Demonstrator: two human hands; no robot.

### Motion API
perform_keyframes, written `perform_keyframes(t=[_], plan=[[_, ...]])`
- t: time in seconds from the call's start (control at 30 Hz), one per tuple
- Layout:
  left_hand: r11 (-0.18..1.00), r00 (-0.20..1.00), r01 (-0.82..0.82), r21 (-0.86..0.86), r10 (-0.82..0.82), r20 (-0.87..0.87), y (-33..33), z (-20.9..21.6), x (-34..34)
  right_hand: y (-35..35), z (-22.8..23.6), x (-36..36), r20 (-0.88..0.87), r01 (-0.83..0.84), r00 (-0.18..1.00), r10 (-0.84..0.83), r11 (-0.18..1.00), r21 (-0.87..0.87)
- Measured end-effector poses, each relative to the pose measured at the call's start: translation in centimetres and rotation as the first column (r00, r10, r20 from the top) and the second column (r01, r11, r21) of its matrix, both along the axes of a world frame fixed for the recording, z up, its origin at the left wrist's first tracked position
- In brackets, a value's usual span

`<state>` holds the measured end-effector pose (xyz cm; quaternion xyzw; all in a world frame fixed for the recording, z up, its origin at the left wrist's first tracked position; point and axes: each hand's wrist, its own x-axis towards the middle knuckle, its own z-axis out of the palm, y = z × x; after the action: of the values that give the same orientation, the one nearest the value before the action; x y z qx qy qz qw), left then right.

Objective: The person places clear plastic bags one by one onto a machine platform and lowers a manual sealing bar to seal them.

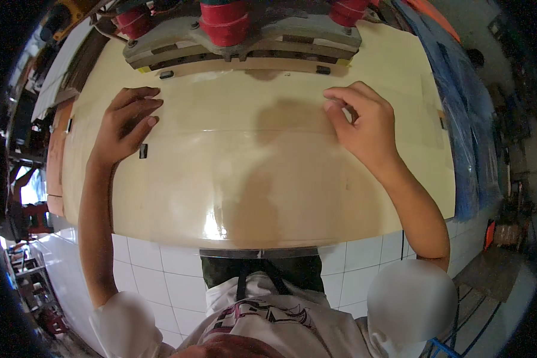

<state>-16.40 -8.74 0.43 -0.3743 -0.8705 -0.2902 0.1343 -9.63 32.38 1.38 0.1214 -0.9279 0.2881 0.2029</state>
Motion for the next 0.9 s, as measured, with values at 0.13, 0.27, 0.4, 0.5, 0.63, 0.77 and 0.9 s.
perform_keyframes(t=[0.13, 0.27, 0.4, 0.5, 0.63, 0.77, 0.9], plan=[[1.000, 0.999, -0.016, 0.015, 0.015, 0.042, -0.1, -0.1, 0.2, -0.5, 0.2, 0.4, -0.034, 0.051, 0.998, -0.047, 0.990, 0.134], [1.000, 0.999, -0.015, 0.021, 0.014, 0.041, -0.1, -0.1, 0.1, -0.2, 0.1, 0.4, 0.006, 0.054, 0.998, -0.055, 0.982, 0.181], [0.999, 0.997, -0.023, 0.040, 0.020, 0.075, -0.1, 0.0, 0.4, -0.2, 0.0, 0.2, 0.010, 0.055, 0.998, -0.058, 0.978, 0.201], [0.999, 0.997, -0.021, 0.029, 0.019, 0.070, -0.1, 0.1, 0.3, -0.1, -0.1, 0.2, 0.011, 0.055, 0.998, -0.058, 0.982, 0.182], [1.000, 0.999, -0.018, 0.007, 0.018, 0.035, 0.0, 0.1, 0.3, -0.2, 0.2, 0.3, 0.062, 0.084, 0.994, -0.095, 0.983, 0.166], [1.000, 0.996, -0.027, -0.011, 0.028, 0.083, -0.2, 0.3, 0.3, 0.6, -0.3, -0.2, -0.071, 0.049, 0.997, -0.030, 0.954, 0.294], [0.999, 0.998, -0.034, 0.004, 0.033, 0.053, 0.2, 0.3, 0.3, 1.4, -1.4, -0.6, -0.072, -0.005, 0.997, 0.035, 0.927, 0.376]])
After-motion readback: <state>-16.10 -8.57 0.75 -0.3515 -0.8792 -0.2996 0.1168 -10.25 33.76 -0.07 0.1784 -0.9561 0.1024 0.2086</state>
